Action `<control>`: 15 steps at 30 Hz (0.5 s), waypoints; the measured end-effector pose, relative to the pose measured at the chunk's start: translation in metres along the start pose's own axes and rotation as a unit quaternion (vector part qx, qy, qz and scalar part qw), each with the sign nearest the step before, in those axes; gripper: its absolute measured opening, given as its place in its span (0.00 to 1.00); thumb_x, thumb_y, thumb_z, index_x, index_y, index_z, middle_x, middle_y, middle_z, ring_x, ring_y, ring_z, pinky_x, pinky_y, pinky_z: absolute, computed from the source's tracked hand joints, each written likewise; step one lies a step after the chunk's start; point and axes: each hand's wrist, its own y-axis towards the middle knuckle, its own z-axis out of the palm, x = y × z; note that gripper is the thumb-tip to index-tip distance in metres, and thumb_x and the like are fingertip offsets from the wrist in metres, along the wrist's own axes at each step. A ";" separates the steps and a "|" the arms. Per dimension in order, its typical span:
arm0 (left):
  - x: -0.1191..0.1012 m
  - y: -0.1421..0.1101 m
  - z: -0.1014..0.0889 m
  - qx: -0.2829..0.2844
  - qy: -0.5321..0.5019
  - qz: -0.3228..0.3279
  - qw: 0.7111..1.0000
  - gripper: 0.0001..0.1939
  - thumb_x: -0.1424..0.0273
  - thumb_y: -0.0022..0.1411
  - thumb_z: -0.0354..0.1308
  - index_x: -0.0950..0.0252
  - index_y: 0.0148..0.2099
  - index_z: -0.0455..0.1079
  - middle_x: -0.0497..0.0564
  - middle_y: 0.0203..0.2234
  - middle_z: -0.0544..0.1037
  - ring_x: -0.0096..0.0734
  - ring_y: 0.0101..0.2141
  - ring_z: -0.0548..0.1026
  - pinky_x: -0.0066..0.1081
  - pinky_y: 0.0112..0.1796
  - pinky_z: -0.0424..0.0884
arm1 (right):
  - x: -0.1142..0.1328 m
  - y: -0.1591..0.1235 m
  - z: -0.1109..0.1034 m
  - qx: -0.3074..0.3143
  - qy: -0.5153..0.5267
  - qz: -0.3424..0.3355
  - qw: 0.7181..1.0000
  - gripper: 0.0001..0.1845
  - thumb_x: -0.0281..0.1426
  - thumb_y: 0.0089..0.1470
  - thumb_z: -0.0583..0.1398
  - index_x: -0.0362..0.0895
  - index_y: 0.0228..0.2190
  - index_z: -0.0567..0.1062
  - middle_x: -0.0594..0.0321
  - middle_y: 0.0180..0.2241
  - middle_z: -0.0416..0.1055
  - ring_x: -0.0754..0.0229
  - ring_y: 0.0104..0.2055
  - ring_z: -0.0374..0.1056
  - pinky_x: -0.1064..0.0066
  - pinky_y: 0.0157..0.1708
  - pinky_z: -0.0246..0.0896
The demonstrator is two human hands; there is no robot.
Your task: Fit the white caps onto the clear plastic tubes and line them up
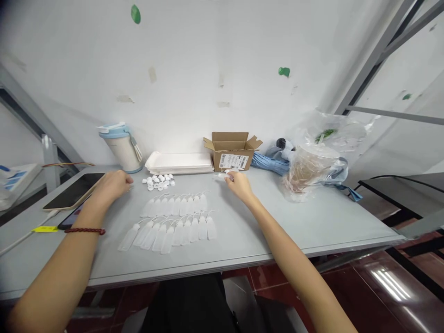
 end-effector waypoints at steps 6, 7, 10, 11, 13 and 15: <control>0.002 0.003 0.005 0.015 0.006 -0.007 1.000 0.16 0.80 0.53 0.47 0.73 0.42 0.72 0.68 0.40 0.76 0.52 0.43 0.73 0.36 0.38 0.66 | -0.016 0.006 -0.001 0.045 -0.084 0.021 0.995 0.17 0.28 0.53 0.56 0.37 0.43 0.76 0.53 0.35 0.76 0.54 0.38 0.70 0.71 0.35 0.58; 0.002 0.004 0.006 0.017 0.005 -0.008 1.000 0.16 0.80 0.53 0.47 0.74 0.41 0.72 0.68 0.40 0.76 0.51 0.43 0.73 0.35 0.38 0.66 | -0.016 0.006 -0.001 0.046 -0.088 0.022 0.995 0.17 0.28 0.53 0.56 0.37 0.43 0.76 0.52 0.36 0.76 0.53 0.39 0.70 0.71 0.36 0.58; 0.004 0.006 0.009 0.019 -0.002 -0.014 1.000 0.12 0.80 0.52 0.48 0.74 0.37 0.71 0.69 0.37 0.76 0.51 0.41 0.73 0.35 0.37 0.66 | -0.015 0.004 0.001 0.050 -0.102 0.025 0.993 0.16 0.26 0.52 0.57 0.36 0.43 0.75 0.48 0.42 0.74 0.52 0.43 0.69 0.70 0.39 0.58; 0.005 0.006 0.010 0.017 -0.007 -0.015 1.000 0.11 0.80 0.51 0.48 0.73 0.35 0.70 0.69 0.36 0.76 0.51 0.41 0.73 0.36 0.37 0.65 | -0.014 0.003 0.001 0.049 -0.108 0.025 0.993 0.16 0.25 0.52 0.57 0.36 0.43 0.75 0.48 0.44 0.72 0.52 0.44 0.68 0.70 0.40 0.58; 0.007 0.007 0.012 0.009 -0.025 -0.015 1.000 0.07 0.80 0.50 0.49 0.71 0.30 0.68 0.68 0.34 0.76 0.52 0.40 0.73 0.37 0.37 0.65 | -0.013 0.001 0.002 0.043 -0.120 0.026 0.991 0.16 0.25 0.53 0.57 0.37 0.44 0.74 0.47 0.46 0.70 0.51 0.47 0.66 0.69 0.41 0.58; 0.010 0.007 0.014 -0.002 -0.058 -0.009 0.998 0.05 0.81 0.47 0.50 0.68 0.24 0.65 0.67 0.30 0.76 0.54 0.39 0.73 0.40 0.38 0.65 | -0.014 0.001 0.003 0.034 -0.132 0.029 0.990 0.15 0.25 0.53 0.57 0.38 0.44 0.73 0.47 0.47 0.68 0.50 0.50 0.64 0.68 0.42 0.58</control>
